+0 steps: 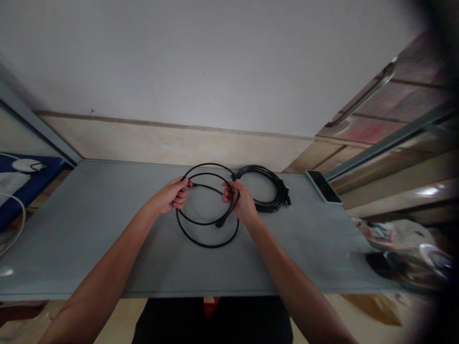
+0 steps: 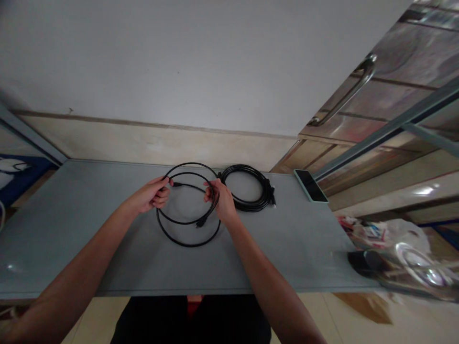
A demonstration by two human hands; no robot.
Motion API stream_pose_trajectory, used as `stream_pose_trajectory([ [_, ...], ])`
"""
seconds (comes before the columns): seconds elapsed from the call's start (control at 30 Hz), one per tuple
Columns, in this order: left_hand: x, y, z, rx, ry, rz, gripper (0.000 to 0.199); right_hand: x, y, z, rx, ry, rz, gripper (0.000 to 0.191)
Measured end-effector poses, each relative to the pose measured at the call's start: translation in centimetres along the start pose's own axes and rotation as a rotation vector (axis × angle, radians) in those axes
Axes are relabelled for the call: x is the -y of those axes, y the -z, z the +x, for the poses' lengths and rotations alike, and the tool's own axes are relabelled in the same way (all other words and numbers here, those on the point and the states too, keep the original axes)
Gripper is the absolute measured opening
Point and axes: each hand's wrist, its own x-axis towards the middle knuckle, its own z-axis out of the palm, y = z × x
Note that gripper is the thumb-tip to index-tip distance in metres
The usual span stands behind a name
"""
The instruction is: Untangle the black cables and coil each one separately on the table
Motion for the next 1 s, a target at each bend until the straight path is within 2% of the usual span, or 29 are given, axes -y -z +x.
stream_pose_trajectory([
  [0.13, -0.6, 0.4, -0.4, -0.044, -0.010, 0.089, 0.027, 0.4, 0.6, -0.1, 0.060, 0.047, -0.139, 0.040],
  [0.27, -0.6, 0.5, -0.6, 0.014, -0.028, 0.167, 0.030, 0.9, 0.2, -0.6, 0.037, 0.139, -0.186, 0.065],
  [0.37, -0.3, 0.2, -0.5, 0.060, -0.061, 0.161, 0.028, 0.9, -0.2, -0.8, 0.081, 0.174, -0.275, 0.049],
  [0.47, -0.1, -0.2, -0.2, 0.030, -0.166, 0.123, 0.028, 0.5, -0.4, -0.8, 0.136, 0.160, -0.380, 0.030],
  [0.57, 0.1, -0.5, 0.0, -0.016, -0.236, 0.131, 0.032, 0.0, -0.4, -0.8, 0.178, 0.111, -0.461, 0.025],
  [0.67, 0.3, -0.8, 0.1, -0.033, -0.266, 0.170, 0.034, -0.4, -0.6, -1.0, 0.217, 0.060, -0.455, 0.029],
  [0.83, 0.7, -1.3, 0.4, -0.006, -0.173, 0.116, 0.032, -0.7, -0.6, -0.9, 0.049, 0.140, -0.205, 0.034],
  [1.0, 0.9, -1.2, 0.7, 0.054, -0.071, 0.048, 0.033, 0.1, -0.1, -0.6, -0.110, 0.296, -0.103, 0.038],
])
